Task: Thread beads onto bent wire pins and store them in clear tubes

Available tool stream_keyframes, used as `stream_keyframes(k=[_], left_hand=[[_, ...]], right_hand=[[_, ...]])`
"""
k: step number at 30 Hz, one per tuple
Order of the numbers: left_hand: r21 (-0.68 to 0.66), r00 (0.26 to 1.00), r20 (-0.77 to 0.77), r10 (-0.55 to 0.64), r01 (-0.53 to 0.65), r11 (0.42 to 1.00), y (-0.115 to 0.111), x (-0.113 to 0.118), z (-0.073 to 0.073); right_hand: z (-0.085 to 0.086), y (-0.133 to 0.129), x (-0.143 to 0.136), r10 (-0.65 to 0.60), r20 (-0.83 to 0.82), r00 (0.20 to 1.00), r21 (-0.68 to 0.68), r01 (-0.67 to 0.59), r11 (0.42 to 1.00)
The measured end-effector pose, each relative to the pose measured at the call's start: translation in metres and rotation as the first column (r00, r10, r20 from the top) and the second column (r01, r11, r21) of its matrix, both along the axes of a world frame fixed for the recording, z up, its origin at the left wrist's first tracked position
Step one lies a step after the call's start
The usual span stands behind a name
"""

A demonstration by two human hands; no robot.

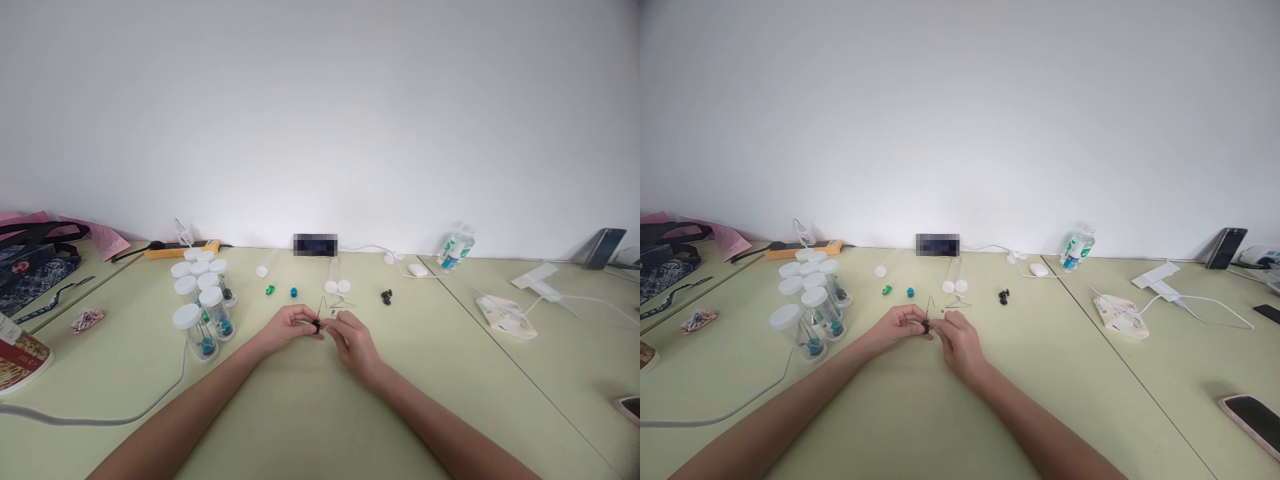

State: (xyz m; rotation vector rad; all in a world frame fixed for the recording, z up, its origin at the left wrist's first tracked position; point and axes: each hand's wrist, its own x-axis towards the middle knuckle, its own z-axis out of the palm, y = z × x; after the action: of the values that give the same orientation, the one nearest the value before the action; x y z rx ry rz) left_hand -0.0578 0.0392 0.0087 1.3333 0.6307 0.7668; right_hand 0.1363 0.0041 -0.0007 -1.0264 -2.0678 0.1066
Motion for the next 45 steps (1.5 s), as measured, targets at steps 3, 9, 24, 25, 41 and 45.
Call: stream_keyframes(k=[3,9,24,25,41,45], left_hand=[[-0.003,1.0,0.0,-0.004,0.004,1.0,0.0001,-0.0001,0.0003],[0.003,1.0,-0.005,-0.015,0.015,1.0,0.0003,-0.0005,0.0],[0.016,0.999,-0.037,0.01,-0.01,1.0,-0.0003,0.001,0.0015],[0.016,0.999,-0.037,0.015,-0.015,1.0,-0.0005,0.0013,0.0018],[-0.038,0.998,-0.05,0.035,-0.037,0.999,0.0004,0.0025,0.003],[-0.043,0.999,-0.038,0.03,-0.032,0.999,0.0013,0.0031,0.0013]], right_hand=[[0.0001,0.0,0.0001,-0.007,0.022,1.0,0.02,0.007,1.0],[0.0017,-0.0016,0.0003,-0.047,0.125,0.991,0.082,0.037,0.996],[-0.0024,-0.0027,-0.001,-0.126,0.251,0.96,0.127,0.097,0.987],[-0.0022,-0.0029,-0.0013,-0.127,0.243,0.962,0.119,0.1,0.988],[0.001,0.0025,-0.0005,-0.084,0.052,0.995,0.039,0.082,0.996],[0.0034,0.0019,-0.0011,-0.101,0.034,0.994,0.052,0.099,0.994]])
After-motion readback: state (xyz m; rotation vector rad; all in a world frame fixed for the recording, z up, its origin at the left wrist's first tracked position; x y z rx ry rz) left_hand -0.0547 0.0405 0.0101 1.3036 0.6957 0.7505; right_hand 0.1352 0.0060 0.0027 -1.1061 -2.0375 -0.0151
